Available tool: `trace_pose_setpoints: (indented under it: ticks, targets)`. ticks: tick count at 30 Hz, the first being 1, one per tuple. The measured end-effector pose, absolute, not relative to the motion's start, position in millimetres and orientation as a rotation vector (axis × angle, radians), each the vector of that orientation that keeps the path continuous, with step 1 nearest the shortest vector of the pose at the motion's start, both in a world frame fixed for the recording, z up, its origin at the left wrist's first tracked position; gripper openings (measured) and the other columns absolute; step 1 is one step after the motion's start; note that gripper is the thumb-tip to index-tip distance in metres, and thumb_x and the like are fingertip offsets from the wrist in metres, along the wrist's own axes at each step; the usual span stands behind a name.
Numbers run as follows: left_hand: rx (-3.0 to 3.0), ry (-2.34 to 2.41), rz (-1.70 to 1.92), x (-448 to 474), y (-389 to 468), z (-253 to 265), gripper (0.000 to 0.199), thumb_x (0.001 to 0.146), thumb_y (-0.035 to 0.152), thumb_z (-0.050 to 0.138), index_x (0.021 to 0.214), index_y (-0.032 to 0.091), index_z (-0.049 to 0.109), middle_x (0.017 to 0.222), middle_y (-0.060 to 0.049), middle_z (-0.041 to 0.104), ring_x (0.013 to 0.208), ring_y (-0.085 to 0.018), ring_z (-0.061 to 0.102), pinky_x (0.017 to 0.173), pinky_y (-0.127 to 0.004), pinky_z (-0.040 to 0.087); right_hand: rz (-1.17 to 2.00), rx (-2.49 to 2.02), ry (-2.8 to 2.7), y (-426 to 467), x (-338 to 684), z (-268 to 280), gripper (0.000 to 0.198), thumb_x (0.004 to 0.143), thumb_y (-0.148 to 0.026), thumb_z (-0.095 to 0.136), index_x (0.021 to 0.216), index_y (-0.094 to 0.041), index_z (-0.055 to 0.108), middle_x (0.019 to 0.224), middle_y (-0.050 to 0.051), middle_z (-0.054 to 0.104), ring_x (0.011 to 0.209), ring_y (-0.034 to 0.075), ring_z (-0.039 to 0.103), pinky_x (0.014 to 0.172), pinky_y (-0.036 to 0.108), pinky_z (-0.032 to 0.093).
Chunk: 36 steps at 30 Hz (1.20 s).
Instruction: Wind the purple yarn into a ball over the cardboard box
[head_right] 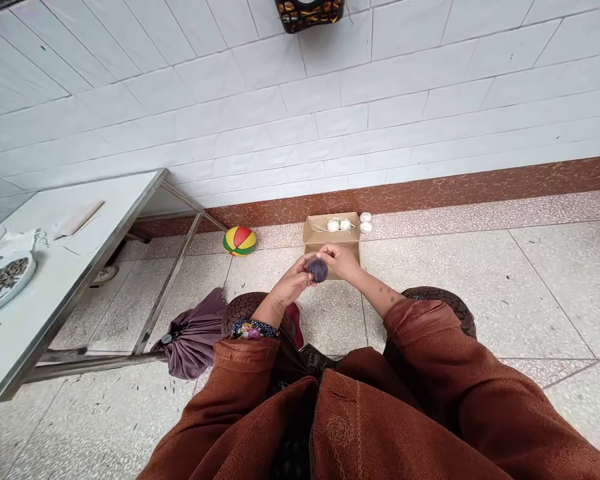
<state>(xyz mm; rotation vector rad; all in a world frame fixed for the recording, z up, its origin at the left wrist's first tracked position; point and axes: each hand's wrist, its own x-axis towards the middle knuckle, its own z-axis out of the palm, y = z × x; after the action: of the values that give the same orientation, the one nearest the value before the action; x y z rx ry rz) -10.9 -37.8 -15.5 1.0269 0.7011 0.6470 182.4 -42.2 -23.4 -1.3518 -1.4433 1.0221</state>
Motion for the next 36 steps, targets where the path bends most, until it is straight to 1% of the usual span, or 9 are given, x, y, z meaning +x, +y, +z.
trace_pose_setpoints:
  ticks: [3,9,14,19,24,27,29,32,36]
  targets:
    - [0.926,0.681,0.748,-11.8,-35.9,-13.3,0.062,0.069,0.023,0.079,0.129,0.025,0.063,0.122,-0.006,0.064,0.096,-0.017,0.061,0.079,-0.029,0.05,1.0,-1.436,-1.48,-42.4,176.1,-35.0,0.024,0.091,-0.039,0.057,0.076,-0.021,0.061,0.07,-0.001,0.061,0.068,0.017,0.053,0.066,0.028,0.04]
    - [0.89,0.907,0.949,-14.6,-26.8,-23.3,0.043,0.066,0.028,0.081,0.105,0.018,0.065,0.105,-0.006,0.068,0.096,-0.019,0.064,0.086,-0.034,0.051,0.952,-1.362,-1.874,-58.1,168.4,-34.5,0.015,0.092,-0.028,0.058,0.081,-0.021,0.065,0.074,0.0,0.064,0.07,0.017,0.056,0.066,0.027,0.038]
    - [1.121,1.147,0.969,-14.6,-23.9,-29.9,0.046,0.059,0.023,0.082,0.102,0.017,0.065,0.097,-0.004,0.069,0.092,-0.019,0.062,0.089,-0.035,0.049,1.047,-1.08,-1.844,-60.7,176.8,-8.2,0.022,0.096,-0.038,0.058,0.089,-0.021,0.07,0.082,0.002,0.068,0.075,0.017,0.059,0.071,0.029,0.044]
    - [1.289,1.023,0.779,-11.1,-29.9,-26.0,0.051,0.059,0.018,0.082,0.106,0.017,0.063,0.097,-0.003,0.067,0.089,-0.018,0.061,0.086,-0.034,0.046,0.982,-1.158,-1.589,-43.6,189.0,-1.3,0.027,0.094,-0.045,0.059,0.085,-0.021,0.068,0.08,0.002,0.067,0.074,0.017,0.057,0.073,0.03,0.045]
    - [1.084,0.657,0.814,-9.1,-42.5,-17.2,0.069,0.062,0.018,0.083,0.127,0.023,0.059,0.11,-0.005,0.067,0.1,-0.019,0.061,0.089,-0.033,0.046,0.958,-1.271,-1.555,-37.1,183.9,-23.6,0.025,0.095,-0.04,0.055,0.084,-0.021,0.067,0.077,0.001,0.067,0.073,0.018,0.058,0.071,0.03,0.045]
    - [0.912,0.629,0.851,-9.8,-46.4,-13.1,0.057,0.066,0.021,0.082,0.12,0.021,0.064,0.112,-0.006,0.066,0.097,-0.018,0.061,0.084,-0.032,0.048,0.949,-1.381,-1.641,-43.5,175.9,-36.0,0.021,0.096,-0.03,0.052,0.086,-0.021,0.068,0.078,0.002,0.07,0.076,0.02,0.062,0.073,0.031,0.048]
    - [0.84,0.672,0.883,-11.1,-46.1,-12.6,0.044,0.068,0.022,0.081,0.109,0.018,0.067,0.109,-0.006,0.067,0.093,-0.017,0.061,0.082,-0.032,0.049,0.919,-1.457,-1.74,-49.2,172.9,-39.6,0.018,0.095,-0.024,0.054,0.095,-0.022,0.071,0.086,0.004,0.075,0.082,0.022,0.066,0.074,0.032,0.049]
    - [0.773,0.744,0.947,-13.6,-42.8,-15.4,0.038,0.068,0.023,0.081,0.102,0.018,0.067,0.104,-0.006,0.068,0.09,-0.017,0.062,0.081,-0.032,0.049,0.856,-1.446,-1.934,-56.8,172.6,-36.3,0.02,0.096,-0.023,0.058,0.107,-0.024,0.074,0.099,0.006,0.078,0.087,0.024,0.069,0.076,0.033,0.05]
    - [0.81,0.876,1.002,-15.4,-37.6,-21.9,0.039,0.065,0.024,0.08,0.1,0.019,0.064,0.105,-0.005,0.069,0.095,-0.019,0.064,0.086,-0.034,0.049,0.922,-1.133,-2.137,-64.4,174.9,-18.6,0.018,0.097,-0.029,0.058,0.091,-0.022,0.073,0.087,0.004,0.074,0.081,0.02,0.067,0.077,0.031,0.05]
